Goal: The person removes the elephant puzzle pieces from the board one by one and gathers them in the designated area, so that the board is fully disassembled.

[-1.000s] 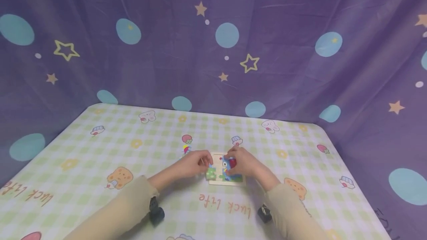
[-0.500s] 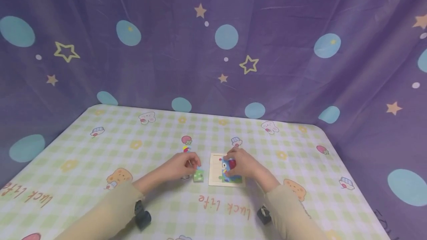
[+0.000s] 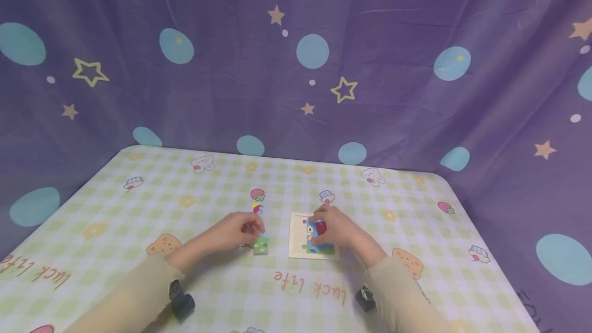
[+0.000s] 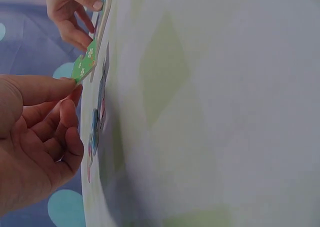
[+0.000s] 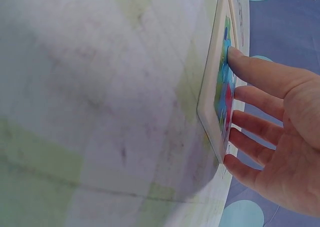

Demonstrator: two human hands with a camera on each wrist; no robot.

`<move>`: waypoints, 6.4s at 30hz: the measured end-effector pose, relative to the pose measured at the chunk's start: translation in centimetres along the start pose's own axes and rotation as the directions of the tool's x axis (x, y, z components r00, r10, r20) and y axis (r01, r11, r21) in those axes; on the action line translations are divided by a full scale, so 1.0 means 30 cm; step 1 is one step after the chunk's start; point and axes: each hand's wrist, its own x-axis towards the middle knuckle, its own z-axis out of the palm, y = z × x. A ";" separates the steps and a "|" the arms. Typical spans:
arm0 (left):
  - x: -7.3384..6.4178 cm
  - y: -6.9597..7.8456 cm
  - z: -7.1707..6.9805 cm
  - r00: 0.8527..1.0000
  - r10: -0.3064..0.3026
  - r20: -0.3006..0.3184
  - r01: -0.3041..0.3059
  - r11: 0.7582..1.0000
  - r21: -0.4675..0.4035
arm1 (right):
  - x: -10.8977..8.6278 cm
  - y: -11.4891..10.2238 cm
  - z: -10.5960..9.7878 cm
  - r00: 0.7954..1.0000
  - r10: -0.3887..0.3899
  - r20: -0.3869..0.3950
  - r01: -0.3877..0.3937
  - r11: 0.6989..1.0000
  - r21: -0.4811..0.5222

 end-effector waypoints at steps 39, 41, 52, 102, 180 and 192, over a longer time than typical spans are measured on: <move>-0.036 -0.049 -0.047 0.998 -0.058 -0.019 0.059 0.998 0.033 | 0.001 0.001 -0.001 1.000 -0.017 0.009 0.017 0.999 -0.030; -0.036 -0.049 -0.046 0.998 -0.059 -0.020 0.060 0.998 0.036 | 0.001 0.000 -0.002 1.000 -0.016 0.008 0.016 0.999 -0.031; -0.038 -0.042 -0.044 0.997 -0.072 -0.022 0.073 0.997 0.040 | -0.002 -0.002 0.000 1.000 -0.010 0.011 0.010 1.000 -0.025; 0.210 0.175 0.151 0.998 0.048 0.046 -0.053 0.991 0.126 | -0.005 0.061 -0.012 0.993 -0.043 -0.113 0.041 0.999 -0.017; 0.266 0.182 0.191 0.974 -0.045 -0.223 0.086 0.980 0.179 | 0.002 0.076 0.017 0.973 0.054 -0.226 -0.055 0.998 0.000; 0.212 0.140 0.129 0.970 -0.024 -0.242 0.073 0.978 0.196 | -0.003 0.072 0.021 0.971 0.050 -0.235 -0.047 0.999 0.018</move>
